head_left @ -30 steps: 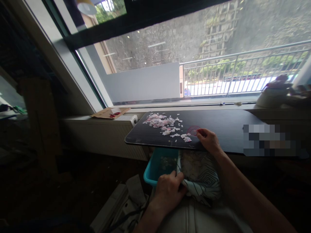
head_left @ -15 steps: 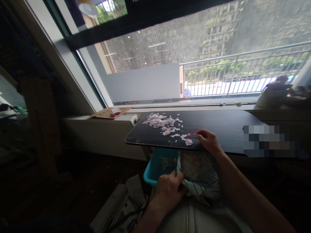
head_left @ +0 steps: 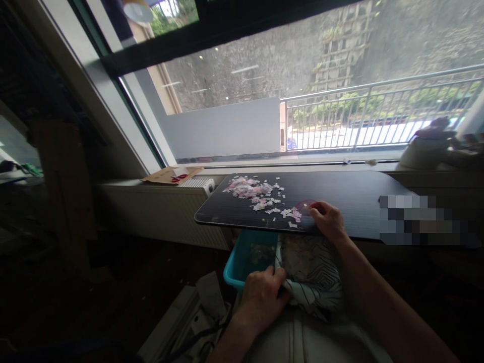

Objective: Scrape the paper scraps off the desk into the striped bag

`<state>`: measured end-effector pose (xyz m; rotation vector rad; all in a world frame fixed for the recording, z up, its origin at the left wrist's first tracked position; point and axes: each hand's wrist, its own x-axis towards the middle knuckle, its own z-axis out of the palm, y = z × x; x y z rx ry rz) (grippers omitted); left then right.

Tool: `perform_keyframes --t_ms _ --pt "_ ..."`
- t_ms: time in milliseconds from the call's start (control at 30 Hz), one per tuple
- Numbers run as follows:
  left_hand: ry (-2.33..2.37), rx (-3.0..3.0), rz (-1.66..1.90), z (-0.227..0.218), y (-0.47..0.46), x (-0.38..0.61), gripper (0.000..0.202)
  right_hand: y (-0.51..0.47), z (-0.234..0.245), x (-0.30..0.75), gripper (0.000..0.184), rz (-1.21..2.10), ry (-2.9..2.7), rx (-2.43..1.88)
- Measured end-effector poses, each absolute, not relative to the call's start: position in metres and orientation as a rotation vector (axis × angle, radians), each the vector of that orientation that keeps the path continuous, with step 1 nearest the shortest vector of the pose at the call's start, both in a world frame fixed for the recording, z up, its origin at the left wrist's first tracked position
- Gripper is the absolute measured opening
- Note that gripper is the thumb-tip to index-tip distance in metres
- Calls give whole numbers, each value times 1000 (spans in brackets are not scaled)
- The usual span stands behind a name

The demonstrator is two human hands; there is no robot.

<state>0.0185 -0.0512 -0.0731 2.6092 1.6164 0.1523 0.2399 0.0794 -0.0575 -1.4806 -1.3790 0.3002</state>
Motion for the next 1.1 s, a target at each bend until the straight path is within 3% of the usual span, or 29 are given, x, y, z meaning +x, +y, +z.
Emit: perform_keyframes --t_ms 1100 --pt "1630 2646 218 -77 -53 16 12 84 -61 242 28 329 -1400 -1490"
